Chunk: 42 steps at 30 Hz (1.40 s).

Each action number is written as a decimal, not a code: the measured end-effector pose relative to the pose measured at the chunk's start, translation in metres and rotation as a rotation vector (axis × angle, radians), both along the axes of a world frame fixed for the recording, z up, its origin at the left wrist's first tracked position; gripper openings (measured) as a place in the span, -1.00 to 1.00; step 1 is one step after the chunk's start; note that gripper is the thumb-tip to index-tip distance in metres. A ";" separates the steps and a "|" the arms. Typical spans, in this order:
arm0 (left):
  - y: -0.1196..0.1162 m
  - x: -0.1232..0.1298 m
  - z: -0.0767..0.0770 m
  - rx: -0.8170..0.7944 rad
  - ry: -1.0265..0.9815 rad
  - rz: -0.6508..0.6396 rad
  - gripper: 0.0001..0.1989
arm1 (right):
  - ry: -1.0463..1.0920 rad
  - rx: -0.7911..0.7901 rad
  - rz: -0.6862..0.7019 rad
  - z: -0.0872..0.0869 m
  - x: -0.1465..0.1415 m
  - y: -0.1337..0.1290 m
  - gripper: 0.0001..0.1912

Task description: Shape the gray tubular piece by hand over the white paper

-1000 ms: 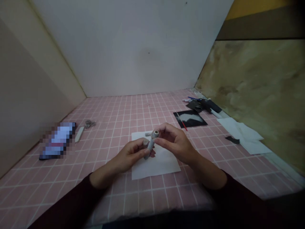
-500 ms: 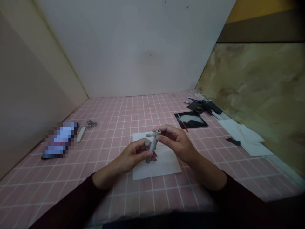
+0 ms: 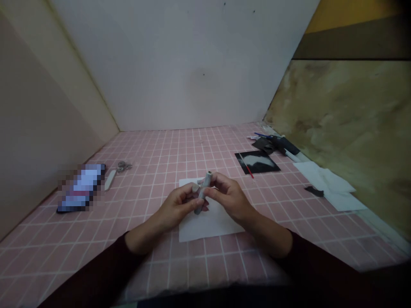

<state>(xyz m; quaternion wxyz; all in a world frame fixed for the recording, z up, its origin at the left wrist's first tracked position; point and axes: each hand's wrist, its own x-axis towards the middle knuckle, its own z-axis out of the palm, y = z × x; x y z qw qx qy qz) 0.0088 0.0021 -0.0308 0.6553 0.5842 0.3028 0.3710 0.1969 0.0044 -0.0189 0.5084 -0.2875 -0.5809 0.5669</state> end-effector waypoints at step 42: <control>0.001 -0.002 0.001 -0.052 0.012 0.020 -0.80 | 0.070 -0.017 -0.191 -0.001 0.012 0.011 -0.86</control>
